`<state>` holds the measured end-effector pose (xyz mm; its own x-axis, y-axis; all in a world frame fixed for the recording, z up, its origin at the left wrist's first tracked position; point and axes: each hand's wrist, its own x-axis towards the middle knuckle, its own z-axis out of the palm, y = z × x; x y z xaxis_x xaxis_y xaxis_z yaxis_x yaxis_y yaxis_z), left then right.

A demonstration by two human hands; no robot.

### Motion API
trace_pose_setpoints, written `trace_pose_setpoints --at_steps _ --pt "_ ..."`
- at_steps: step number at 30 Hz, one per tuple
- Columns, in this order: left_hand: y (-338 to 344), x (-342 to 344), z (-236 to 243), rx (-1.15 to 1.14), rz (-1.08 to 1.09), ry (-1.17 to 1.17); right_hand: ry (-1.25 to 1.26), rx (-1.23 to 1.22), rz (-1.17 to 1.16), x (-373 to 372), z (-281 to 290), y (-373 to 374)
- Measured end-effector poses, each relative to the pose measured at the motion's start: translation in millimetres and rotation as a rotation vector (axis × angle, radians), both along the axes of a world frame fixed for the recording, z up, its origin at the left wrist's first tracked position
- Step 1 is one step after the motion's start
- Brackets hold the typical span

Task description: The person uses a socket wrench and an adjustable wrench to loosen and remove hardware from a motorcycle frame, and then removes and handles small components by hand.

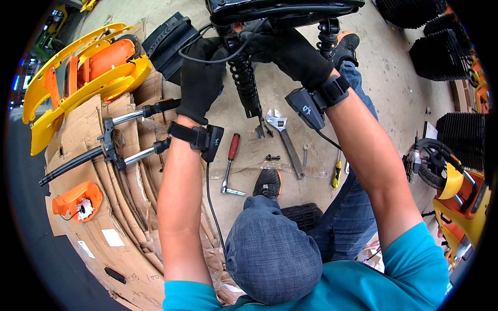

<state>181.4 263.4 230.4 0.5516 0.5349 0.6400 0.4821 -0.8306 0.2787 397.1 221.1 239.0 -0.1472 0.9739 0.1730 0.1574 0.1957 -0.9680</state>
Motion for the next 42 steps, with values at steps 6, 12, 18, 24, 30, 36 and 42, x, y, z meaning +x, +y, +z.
trace_pose_setpoints --at_steps 6,12,18,24,30,36,42 --pt "-9 7 1 -0.166 0.04 -0.052 0.164 -0.061 -0.004 -4 -2 0" --pt "-14 7 0 -0.34 0.044 -0.219 0.223 -0.082 0.018 -8 -4 2" --pt "-15 10 7 -0.402 0.038 -0.268 -0.048 -0.095 -0.053 -3 2 2" --pt "0 2 -1 0.019 0.062 0.053 -0.076 0.138 -0.105 -7 -6 3" --pt "-14 7 1 -0.407 -0.002 -0.256 0.148 -0.11 -0.09 -10 2 -4" --pt "-12 4 0 -0.451 0.035 -0.293 -0.12 -0.166 -0.032 -6 5 0" --pt "-7 3 4 -0.224 -0.005 -0.128 0.262 -0.039 -0.011 -6 -8 2"
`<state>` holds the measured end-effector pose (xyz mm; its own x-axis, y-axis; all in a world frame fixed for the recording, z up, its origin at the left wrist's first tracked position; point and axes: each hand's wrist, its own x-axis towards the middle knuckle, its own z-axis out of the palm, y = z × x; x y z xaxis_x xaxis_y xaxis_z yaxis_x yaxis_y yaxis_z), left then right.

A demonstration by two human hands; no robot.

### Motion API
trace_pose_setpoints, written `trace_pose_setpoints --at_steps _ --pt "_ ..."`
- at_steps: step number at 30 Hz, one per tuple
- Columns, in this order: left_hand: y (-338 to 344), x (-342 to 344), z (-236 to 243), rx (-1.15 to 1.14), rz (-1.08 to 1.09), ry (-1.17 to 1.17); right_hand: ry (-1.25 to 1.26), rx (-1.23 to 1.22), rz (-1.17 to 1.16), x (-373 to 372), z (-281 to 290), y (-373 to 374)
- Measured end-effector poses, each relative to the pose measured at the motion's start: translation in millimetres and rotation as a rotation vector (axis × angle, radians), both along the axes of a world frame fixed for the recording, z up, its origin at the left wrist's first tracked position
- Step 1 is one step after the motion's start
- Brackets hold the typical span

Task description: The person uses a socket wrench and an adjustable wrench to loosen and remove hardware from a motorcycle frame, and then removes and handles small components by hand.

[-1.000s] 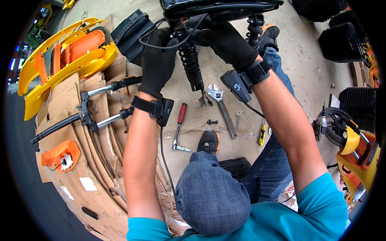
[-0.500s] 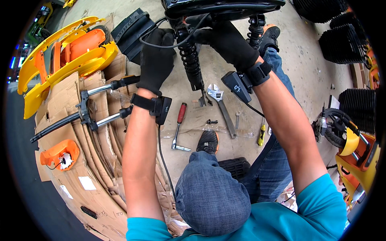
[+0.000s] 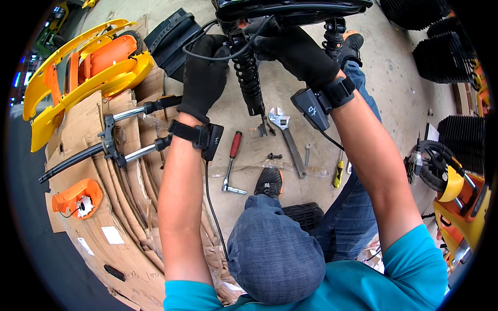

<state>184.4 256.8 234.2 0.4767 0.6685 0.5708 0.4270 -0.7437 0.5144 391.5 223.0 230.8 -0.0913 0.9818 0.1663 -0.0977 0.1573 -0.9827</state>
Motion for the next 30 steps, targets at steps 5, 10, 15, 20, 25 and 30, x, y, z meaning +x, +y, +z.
trace_pose_setpoints --at_steps 5,10,15,20,25,30 --pt "-2 1 0 -0.066 0.013 -0.086 -0.077 -0.066 -0.024 3 -1 4" --pt "-4 -1 -2 -0.3 0.039 -0.045 -0.252 -0.199 -0.003 -3 16 2" --pt "0 0 3 -0.1 -0.011 0.031 -0.234 0.055 -0.042 8 2 5" --pt "3 2 -9 -0.025 0.03 -0.057 -0.745 0.254 0.003 27 -5 -1" --pt "-1 5 -1 -0.007 0.004 0.029 -0.064 -0.081 -0.222 -6 10 -35" --pt "-7 10 1 -0.268 0.062 -0.121 -0.169 0.05 -0.467 -31 3 -42"
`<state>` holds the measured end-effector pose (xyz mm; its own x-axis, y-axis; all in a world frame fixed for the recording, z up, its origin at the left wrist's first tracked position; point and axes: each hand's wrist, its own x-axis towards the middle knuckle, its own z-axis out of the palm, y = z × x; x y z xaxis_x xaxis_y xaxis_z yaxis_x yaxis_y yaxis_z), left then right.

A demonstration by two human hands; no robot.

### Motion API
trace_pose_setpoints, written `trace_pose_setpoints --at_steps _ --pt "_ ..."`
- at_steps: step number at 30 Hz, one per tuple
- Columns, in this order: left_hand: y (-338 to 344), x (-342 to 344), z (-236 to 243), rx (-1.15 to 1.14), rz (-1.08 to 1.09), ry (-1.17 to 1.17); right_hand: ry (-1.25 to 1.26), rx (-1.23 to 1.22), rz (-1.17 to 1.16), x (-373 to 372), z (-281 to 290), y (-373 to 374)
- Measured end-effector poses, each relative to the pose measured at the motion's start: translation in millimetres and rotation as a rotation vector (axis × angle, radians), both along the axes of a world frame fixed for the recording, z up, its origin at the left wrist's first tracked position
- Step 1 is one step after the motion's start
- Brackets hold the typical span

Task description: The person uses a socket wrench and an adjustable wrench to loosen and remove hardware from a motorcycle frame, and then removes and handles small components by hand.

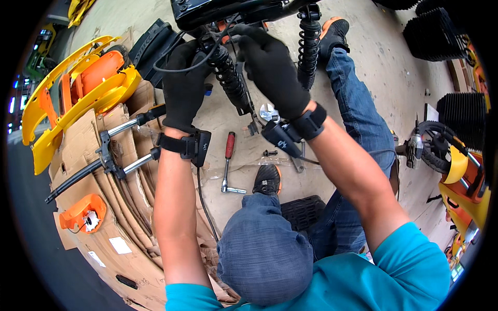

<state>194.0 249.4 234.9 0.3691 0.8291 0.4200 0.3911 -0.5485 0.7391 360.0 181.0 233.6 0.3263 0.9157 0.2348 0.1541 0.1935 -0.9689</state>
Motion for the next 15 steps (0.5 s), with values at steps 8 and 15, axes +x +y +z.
trace_pose_setpoints --at_steps 8,15 --pt "-8 3 12 -0.122 0.0 -0.109 0.016 -0.011 0.023 -14 -5 0" --pt "0 -14 4 -0.14 0.007 -0.104 0.053 -0.081 0.157 -8 12 -5"
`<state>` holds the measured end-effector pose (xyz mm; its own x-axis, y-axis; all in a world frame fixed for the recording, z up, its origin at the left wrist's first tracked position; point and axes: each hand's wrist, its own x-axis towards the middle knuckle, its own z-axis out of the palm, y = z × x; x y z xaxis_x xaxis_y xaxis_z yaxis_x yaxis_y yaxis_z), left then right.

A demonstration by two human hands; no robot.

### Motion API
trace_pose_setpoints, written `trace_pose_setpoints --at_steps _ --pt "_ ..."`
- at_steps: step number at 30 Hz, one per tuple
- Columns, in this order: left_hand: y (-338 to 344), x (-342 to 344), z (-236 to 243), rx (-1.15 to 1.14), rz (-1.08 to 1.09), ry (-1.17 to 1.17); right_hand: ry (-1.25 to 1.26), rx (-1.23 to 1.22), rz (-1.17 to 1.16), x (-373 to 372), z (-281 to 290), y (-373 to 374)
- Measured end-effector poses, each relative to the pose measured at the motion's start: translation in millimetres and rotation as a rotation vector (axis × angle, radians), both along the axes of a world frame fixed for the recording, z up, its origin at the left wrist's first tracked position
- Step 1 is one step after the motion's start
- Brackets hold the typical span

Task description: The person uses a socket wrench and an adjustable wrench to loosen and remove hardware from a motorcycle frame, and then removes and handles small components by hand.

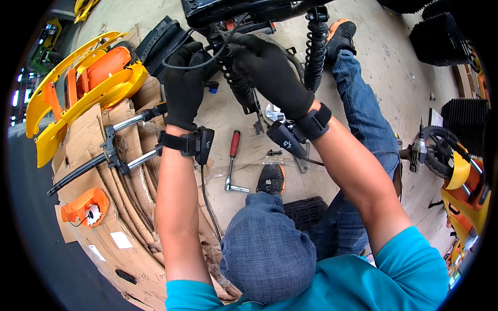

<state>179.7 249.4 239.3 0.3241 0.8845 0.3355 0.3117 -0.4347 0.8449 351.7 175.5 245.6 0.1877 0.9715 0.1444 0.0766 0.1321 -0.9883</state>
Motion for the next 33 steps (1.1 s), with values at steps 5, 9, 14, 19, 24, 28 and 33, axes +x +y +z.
trace_pose_setpoints --at_steps 5,9,14,19,24,28,33 --pt "-18 -9 6 -0.303 0.028 -0.079 0.298 -0.148 0.049 24 -13 -9" --pt "-52 -33 -38 -0.563 -0.045 -0.315 0.245 -0.218 0.116 15 -41 -32" --pt "-116 -34 -74 -0.789 -0.079 -0.275 0.291 -0.396 0.221 5 -80 -82" --pt "-156 -37 -82 -0.895 -0.067 -0.307 0.116 -0.401 0.339 -5 -78 -107" --pt "-174 -35 -87 -0.888 -0.047 -0.271 0.094 -0.45 0.364 -6 -81 -122" --pt "-183 -35 -88 -0.87 -0.058 -0.209 0.017 -0.462 0.367 -4 -82 -132" --pt "-190 -34 -86 -0.928 -0.085 -0.212 0.019 -0.478 0.373 -3 -85 -142"
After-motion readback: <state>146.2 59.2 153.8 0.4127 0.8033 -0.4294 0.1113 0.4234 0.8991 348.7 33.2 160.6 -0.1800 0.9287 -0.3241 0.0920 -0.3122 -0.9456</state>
